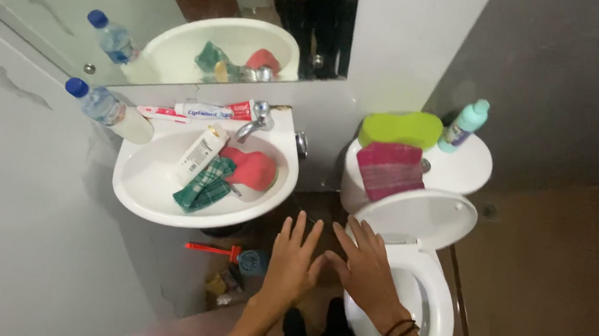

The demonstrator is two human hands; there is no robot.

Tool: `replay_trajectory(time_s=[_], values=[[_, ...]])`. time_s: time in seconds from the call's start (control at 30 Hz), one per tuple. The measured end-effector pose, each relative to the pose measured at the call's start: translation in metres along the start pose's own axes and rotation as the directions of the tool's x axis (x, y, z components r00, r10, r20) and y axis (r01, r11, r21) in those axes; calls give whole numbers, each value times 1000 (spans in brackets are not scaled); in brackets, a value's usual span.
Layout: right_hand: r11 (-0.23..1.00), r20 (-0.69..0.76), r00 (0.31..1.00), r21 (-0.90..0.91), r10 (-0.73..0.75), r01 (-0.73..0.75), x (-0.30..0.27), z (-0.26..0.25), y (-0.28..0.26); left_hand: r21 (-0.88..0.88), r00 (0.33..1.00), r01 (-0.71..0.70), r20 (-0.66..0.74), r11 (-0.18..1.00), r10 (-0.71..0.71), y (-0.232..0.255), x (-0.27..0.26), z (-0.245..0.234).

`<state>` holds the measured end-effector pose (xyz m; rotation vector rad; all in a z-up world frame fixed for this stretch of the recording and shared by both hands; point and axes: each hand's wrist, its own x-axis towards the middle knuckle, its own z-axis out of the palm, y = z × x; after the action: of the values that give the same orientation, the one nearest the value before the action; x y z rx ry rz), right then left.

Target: Testing the water pressure and spray functionality of a toilet bidet sprayer.

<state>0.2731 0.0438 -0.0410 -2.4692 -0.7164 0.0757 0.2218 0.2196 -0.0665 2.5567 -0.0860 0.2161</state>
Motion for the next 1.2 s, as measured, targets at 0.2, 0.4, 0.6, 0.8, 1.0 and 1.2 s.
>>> replay_trajectory(time_s=[0.2, 0.4, 0.6, 0.8, 1.0, 1.2], values=[[997, -5, 999, 70, -40, 40, 27, -2, 27, -10, 997, 74, 22, 997, -74, 13, 26, -1], [997, 13, 998, 39, -66, 65, 46, 3, 61, -64, 996, 85, 21, 994, -84, 9, 52, 14], [998, 30, 998, 50, -50, 49, 60, -9, 61, -58, 991, 136, 22, 989, -135, 9, 69, 23], [989, -71, 991, 87, -112, 118, 77, 5, 63, -130, 993, 121, 34, 984, -117, -5, 80, 32], [994, -142, 987, 70, -70, 81, 94, 25, 60, -121, 989, 145, -20, 982, -148, -23, 96, 45], [991, -105, 994, 127, -34, 47, 119, 47, 69, -129, 987, 142, -55, 981, -150, -52, 104, 66]])
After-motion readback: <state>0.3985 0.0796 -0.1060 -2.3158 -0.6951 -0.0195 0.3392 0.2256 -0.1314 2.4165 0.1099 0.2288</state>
